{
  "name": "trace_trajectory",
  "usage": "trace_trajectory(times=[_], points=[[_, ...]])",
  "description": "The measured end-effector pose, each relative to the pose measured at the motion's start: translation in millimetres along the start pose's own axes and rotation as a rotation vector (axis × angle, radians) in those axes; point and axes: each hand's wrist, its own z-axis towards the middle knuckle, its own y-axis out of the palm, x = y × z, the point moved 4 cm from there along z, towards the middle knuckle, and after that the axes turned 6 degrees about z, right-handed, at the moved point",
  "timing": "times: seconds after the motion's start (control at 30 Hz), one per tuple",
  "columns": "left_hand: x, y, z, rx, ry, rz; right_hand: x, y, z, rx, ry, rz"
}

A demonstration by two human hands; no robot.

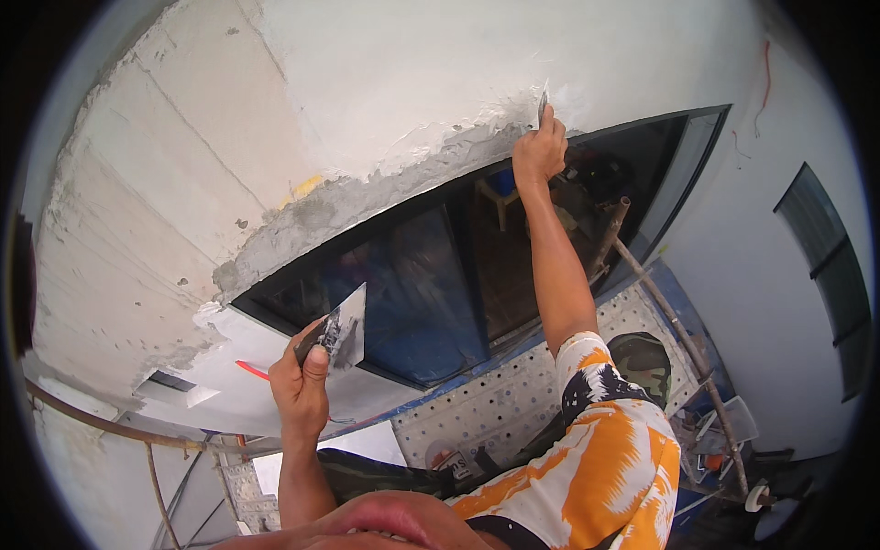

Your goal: The person applies plaster to a ceiling area using a hawk and trowel. They repeatedly scoop plaster from the hawk and smooth it onto the ceiling surface, working along the edge of a window opening.

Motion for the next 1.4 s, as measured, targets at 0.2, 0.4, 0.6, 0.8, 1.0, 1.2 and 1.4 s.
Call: trace_trajectory(times=[0.2, 0.4, 0.6, 0.8, 1.0, 1.2, 1.4], points=[[2, -3, 0, 0.010, -0.009, 0.003, -70, 39, -44, -0.125, -0.188, 0.032], [3, -9, -3, 0.089, -0.043, -0.002, -169, 51, -164, -0.183, -0.407, 0.224], [-32, -29, -7, 0.439, -0.242, -0.588, -205, 22, -222, -0.273, -0.478, 0.363], [-97, -29, 3, 0.622, -0.828, -1.200, -178, -44, -218, -0.881, 0.387, 1.695], [-103, -1, 3, 0.468, -0.947, -1.276, -190, -103, -228, -1.033, -0.858, 1.137], [-76, -5, 7, 0.458, -0.545, -1.221, -149, -77, -219, -1.214, -0.032, 1.118], [-15, 9, 12, 0.253, 0.307, -0.318, -136, -99, -247, -1.452, 1.594, 1.842]])
